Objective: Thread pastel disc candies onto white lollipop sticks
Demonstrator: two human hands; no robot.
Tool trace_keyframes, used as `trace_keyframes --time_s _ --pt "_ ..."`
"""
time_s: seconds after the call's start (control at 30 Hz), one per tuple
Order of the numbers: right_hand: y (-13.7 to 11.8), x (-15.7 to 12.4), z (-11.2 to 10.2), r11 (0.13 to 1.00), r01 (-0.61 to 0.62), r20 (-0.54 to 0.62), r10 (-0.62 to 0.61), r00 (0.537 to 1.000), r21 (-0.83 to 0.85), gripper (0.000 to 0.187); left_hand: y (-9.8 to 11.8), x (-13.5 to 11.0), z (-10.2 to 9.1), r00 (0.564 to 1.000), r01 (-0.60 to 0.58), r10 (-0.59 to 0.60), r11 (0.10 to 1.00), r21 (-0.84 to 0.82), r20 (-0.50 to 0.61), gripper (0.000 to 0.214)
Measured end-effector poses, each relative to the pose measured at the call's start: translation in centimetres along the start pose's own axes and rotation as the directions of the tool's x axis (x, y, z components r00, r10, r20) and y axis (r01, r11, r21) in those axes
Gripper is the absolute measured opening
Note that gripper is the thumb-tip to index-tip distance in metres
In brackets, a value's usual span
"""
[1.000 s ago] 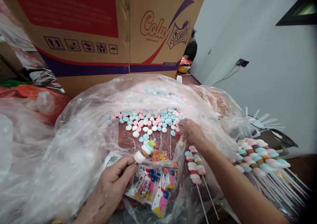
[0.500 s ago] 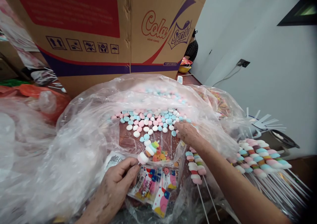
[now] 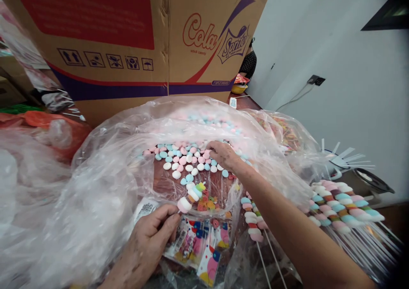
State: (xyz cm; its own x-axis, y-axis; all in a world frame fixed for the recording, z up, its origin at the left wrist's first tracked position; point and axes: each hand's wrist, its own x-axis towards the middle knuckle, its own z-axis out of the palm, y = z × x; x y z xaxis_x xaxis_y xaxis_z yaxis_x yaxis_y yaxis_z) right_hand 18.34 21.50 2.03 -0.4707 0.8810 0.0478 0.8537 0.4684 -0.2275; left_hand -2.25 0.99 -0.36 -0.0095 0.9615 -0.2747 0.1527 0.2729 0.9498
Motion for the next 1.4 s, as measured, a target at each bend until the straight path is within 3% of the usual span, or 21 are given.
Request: trace_keyframes --time_s 0.23,0.43,0.57,0.7,0.83,0.93,1.07,1.23,1.4 --pt "0.2 1.6 0.3 0.987 0.147 0.18 -0.134 0.975 -0.062 0.039 0.0 0.3 -0.2 1.0 0.0 0.0 1.0 0.006 0.003 0.033" --pt "0.1 0.5 -0.3 0.969 0.221 0.232 -0.19 0.954 -0.115 0.036 0.1 0.3 -0.2 1.0 -0.015 0.015 1.0 0.012 0.0 0.031" --pt "-0.1 -2.3 -0.5 0.964 0.219 0.195 -0.188 0.963 -0.154 0.026 0.0 0.1 -0.6 0.999 -0.054 0.054 0.998 0.023 -0.006 0.034" --pt "-0.6 -6.8 0.5 0.941 0.259 0.096 -0.243 0.965 -0.219 0.02 -0.5 0.3 -0.9 0.997 -0.076 0.076 0.995 0.062 0.012 0.033" --pt "-1.0 -10.8 1.4 0.942 0.302 0.069 -0.295 0.953 -0.146 0.022 -0.9 0.3 -0.8 0.996 -0.088 0.087 0.995 0.056 0.017 0.032" --pt "-0.8 -11.8 0.7 0.974 0.22 0.058 -0.223 0.973 0.042 0.024 -0.8 0.0 -0.6 0.995 -0.096 0.097 0.994 0.047 -0.016 0.031" --pt "-0.5 -11.3 -0.7 0.983 0.008 -0.019 -0.005 1.0 0.185 0.023 -0.4 -0.3 -0.4 0.997 -0.074 0.075 0.996 0.049 -0.019 0.032" --pt "-1.1 -10.8 0.3 0.987 -0.074 -0.014 0.077 0.997 0.146 0.016 -0.3 -0.6 -0.4 0.997 -0.073 0.074 0.996 0.059 -0.016 0.033" --pt "-1.5 -11.2 1.9 1.0 -0.011 0.052 0.011 0.999 0.015 0.014 -0.9 -0.4 -0.7 0.998 -0.063 0.061 0.994 0.092 0.025 0.033"
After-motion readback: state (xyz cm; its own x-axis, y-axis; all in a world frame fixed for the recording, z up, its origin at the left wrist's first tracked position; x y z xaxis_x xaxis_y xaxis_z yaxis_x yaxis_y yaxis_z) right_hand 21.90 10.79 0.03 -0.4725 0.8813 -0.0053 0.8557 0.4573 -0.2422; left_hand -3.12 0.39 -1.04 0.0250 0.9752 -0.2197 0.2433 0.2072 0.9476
